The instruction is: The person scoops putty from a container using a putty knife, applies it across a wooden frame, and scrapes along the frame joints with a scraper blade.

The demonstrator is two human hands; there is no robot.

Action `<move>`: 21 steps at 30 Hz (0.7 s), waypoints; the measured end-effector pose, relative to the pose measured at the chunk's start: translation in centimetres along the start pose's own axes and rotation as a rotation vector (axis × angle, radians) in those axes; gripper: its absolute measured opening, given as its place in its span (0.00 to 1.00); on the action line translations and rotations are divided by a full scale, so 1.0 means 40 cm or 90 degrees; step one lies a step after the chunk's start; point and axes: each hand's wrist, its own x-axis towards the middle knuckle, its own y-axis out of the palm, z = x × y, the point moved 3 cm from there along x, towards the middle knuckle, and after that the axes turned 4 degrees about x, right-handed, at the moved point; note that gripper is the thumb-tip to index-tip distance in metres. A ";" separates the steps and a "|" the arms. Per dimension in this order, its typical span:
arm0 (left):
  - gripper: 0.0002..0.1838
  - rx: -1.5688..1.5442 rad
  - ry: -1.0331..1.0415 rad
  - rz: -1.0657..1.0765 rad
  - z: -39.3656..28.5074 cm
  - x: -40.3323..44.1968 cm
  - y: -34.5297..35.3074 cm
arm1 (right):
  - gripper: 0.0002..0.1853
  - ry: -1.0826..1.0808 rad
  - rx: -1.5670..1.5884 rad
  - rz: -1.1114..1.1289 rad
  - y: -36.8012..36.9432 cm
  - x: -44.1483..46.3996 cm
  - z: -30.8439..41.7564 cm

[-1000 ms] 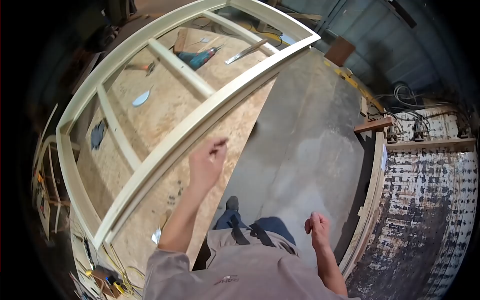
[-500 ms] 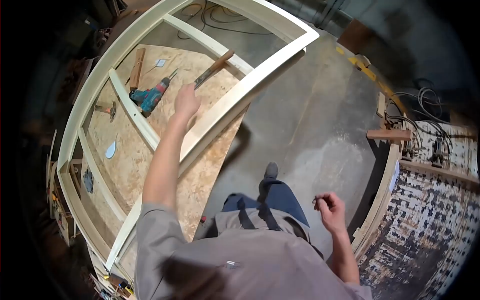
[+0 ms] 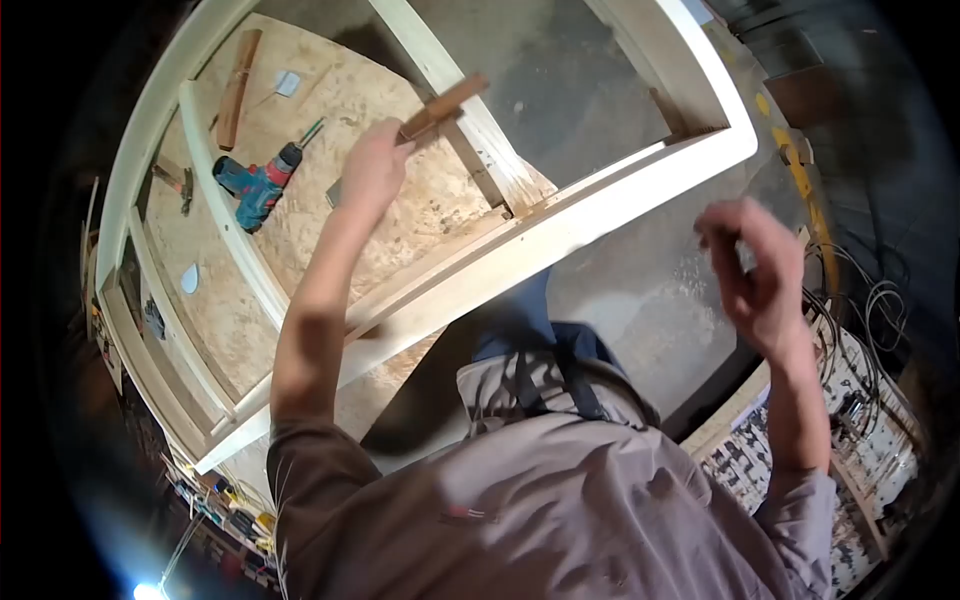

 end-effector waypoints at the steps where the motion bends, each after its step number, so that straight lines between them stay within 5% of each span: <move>1: 0.12 -0.019 -0.043 -0.010 -0.028 0.000 -0.028 | 0.13 -0.042 -0.016 0.009 -0.013 0.065 -0.017; 5: 0.12 -0.087 0.082 -0.077 -0.197 0.013 -0.161 | 0.27 -0.216 -0.188 0.067 0.029 0.324 0.012; 8: 0.12 -0.015 0.188 -0.111 -0.309 0.037 -0.215 | 0.33 -0.307 -0.192 0.251 0.126 0.426 0.012; 9: 0.13 -0.018 0.154 -0.108 -0.335 0.044 -0.229 | 0.31 -0.204 -0.192 0.437 0.148 0.456 0.015; 11: 0.17 -0.003 0.191 -0.190 -0.334 0.040 -0.211 | 0.28 -0.073 -0.060 0.556 0.193 0.510 -0.007; 12: 0.21 0.033 0.187 -0.239 -0.336 0.037 -0.204 | 0.15 -0.097 0.171 0.509 0.213 0.527 -0.038; 13: 0.20 0.067 0.169 -0.279 -0.334 0.025 -0.214 | 0.14 -0.088 0.156 0.531 0.210 0.547 -0.077; 17: 0.13 0.040 -0.165 -0.513 -0.310 -0.161 -0.275 | 0.08 0.019 0.058 0.622 0.134 0.627 -0.236; 21: 0.04 -0.024 -0.747 -0.583 -0.440 -0.480 -0.142 | 0.19 -0.176 -0.049 0.617 0.122 0.662 -0.335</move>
